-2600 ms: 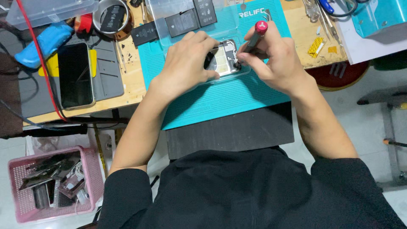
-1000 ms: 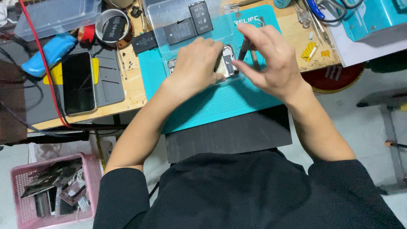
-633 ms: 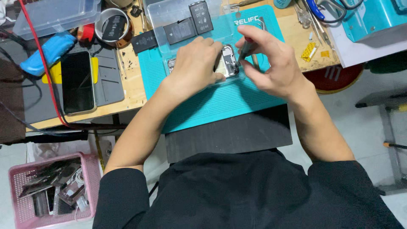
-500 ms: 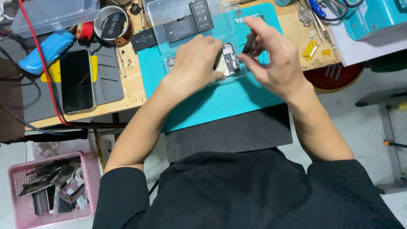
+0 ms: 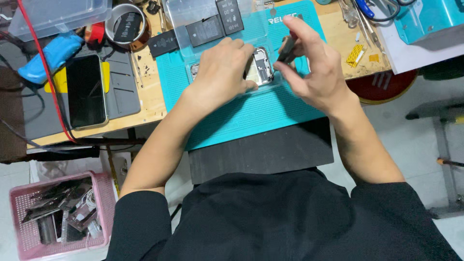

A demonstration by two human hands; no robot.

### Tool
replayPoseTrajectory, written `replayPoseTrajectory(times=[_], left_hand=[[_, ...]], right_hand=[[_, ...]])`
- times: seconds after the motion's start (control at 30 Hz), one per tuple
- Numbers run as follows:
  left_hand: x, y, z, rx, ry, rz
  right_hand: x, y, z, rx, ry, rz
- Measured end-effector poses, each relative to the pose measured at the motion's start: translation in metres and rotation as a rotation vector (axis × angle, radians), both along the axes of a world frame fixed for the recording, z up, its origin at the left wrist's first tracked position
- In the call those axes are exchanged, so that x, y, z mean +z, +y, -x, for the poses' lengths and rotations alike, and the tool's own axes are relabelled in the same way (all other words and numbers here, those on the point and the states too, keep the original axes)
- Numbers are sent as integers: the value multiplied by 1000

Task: The person repairs a smartphone at a workbench. They work on the opened phone with a screwdriver and tweezers, lift the display assembly, handle the phone frame and a clear plastic case, then continue unscrewing and adjusting internal components on the mat.

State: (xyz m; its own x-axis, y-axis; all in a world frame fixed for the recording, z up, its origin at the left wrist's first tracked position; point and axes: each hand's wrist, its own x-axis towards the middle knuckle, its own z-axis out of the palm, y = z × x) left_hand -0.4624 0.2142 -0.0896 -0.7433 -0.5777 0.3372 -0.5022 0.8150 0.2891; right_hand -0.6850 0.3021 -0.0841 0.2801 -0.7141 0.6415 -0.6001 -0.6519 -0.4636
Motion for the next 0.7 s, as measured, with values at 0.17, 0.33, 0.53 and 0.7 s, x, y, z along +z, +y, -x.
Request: replayPoseTrajectory(times=[0.17,0.33,0.53,0.7], left_hand=[[0,-3,-1,-6,12,0],[0,-6,-1,6,-8,-13],[0,-6,0,13,-5,-15],[-1,-5,-1,15,-7,-17]], right_hand=[[0,-3,0,-66,36,11],[0,-4,0,20,-27,-52],[-1,-5,0,85,-80,-40],[-2,-4,-1,-10,-33,-68]])
